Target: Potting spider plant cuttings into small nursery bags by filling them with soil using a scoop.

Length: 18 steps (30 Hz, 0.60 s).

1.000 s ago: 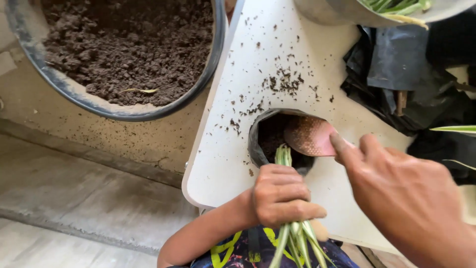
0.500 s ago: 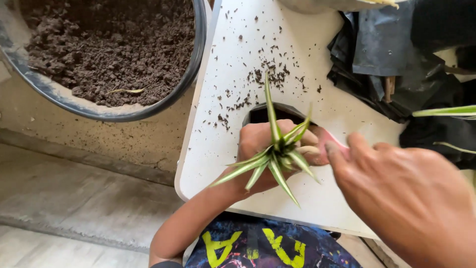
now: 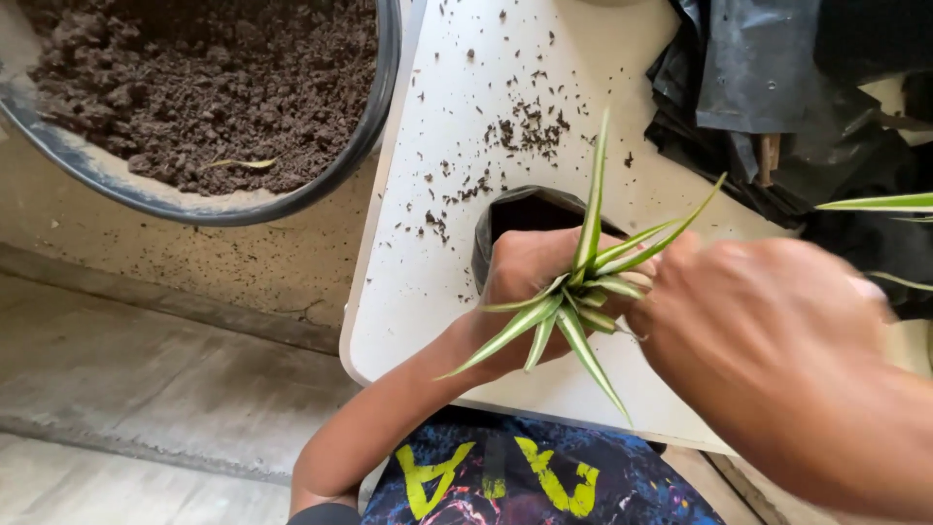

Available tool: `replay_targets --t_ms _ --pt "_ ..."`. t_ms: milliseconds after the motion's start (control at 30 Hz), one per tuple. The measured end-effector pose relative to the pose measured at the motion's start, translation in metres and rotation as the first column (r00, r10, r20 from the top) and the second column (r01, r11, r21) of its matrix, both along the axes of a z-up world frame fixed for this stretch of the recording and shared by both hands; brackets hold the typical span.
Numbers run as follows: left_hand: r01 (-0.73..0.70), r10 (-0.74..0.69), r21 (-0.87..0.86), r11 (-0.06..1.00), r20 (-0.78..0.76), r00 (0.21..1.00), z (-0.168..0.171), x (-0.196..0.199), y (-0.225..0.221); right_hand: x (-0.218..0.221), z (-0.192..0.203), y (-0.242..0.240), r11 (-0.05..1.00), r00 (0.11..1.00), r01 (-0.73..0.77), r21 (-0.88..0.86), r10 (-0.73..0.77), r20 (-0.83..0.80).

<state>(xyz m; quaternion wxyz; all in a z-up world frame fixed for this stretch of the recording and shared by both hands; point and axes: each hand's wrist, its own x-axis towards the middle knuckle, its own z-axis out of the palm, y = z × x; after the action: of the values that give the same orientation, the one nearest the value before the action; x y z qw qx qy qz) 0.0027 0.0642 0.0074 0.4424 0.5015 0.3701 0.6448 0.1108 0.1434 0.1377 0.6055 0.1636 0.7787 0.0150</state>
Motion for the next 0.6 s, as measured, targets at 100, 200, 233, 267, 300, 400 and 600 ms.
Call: replay_targets --t_ms 100,200,233,267,300,400,600 --pt "-0.020 0.017 -0.039 0.999 -0.076 0.997 0.002 -0.002 0.001 -0.008 0.005 0.006 0.992 0.994 0.106 0.069 -0.105 -0.016" --pt "0.518 -0.122 0.012 0.855 0.976 0.179 -0.023 0.008 -0.004 -0.017 0.000 0.006 0.998 0.999 0.037 0.047 -0.039 0.033" --pt "0.519 -0.119 0.009 0.855 0.977 0.179 -0.021 0.007 -0.005 -0.020 0.004 0.007 0.998 0.999 0.038 0.044 -0.040 0.033" --pt "0.175 -0.062 -0.148 0.973 0.566 0.822 -0.019 0.004 -0.005 -0.024 0.007 0.008 0.995 0.998 0.067 0.078 -0.068 0.009" --pt "-0.197 0.195 -0.006 0.980 -0.139 0.971 -0.017 0.002 -0.004 -0.027 0.011 0.010 0.989 0.995 0.096 0.111 -0.095 -0.017" --pt "-0.247 0.244 -0.075 0.966 -0.055 0.968 -0.023 0.002 -0.012 -0.030 0.011 0.005 0.990 0.997 0.072 0.120 -0.069 -0.027" --pt "-0.276 0.245 -0.087 0.957 -0.263 0.933 -0.011 -0.002 -0.012 -0.029 0.008 0.004 0.995 0.988 0.060 0.085 -0.047 -0.146"
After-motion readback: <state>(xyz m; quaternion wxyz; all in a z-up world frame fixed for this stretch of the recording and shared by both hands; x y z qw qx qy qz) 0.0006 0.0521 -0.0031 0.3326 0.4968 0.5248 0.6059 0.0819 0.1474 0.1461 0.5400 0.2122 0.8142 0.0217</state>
